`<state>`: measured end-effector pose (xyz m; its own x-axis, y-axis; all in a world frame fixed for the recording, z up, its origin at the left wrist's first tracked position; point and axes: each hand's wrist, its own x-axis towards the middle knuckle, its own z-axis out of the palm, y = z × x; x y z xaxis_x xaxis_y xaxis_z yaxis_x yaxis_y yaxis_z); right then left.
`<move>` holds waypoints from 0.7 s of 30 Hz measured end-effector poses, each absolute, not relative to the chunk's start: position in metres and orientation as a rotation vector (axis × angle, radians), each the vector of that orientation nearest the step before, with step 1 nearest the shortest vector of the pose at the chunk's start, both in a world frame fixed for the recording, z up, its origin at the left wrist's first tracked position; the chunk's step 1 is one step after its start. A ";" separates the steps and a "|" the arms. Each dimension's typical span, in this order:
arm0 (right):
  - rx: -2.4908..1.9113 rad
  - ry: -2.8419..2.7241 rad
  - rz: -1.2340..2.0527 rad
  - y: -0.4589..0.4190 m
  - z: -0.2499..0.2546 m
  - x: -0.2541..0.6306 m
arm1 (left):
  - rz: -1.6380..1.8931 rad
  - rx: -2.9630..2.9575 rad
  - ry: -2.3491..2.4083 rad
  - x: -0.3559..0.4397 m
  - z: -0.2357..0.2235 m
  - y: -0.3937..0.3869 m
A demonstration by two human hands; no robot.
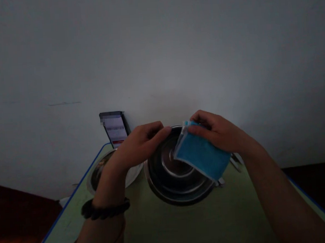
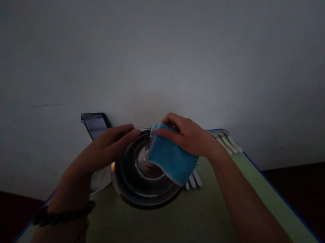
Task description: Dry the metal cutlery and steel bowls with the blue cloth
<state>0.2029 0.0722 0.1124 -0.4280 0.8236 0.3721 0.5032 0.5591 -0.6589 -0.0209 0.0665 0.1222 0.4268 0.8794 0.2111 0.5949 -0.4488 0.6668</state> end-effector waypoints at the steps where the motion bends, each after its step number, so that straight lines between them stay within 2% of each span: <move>1: -1.043 -2.153 0.608 0.072 0.112 0.200 | 0.715 2.225 1.224 -0.020 0.122 0.066; 8: -0.970 -2.208 0.706 0.072 0.107 0.189 | 0.640 2.281 1.053 -0.015 0.118 0.067; 21: -1.146 -1.494 0.389 0.084 0.094 0.176 | 1.566 1.590 1.225 -0.013 0.106 0.079</move>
<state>0.1765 0.0836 0.0936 0.1330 0.8125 0.5675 0.4327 0.4675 -0.7708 -0.0129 0.0788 0.1058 -0.1146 0.8944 0.4323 0.2039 -0.4047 0.8914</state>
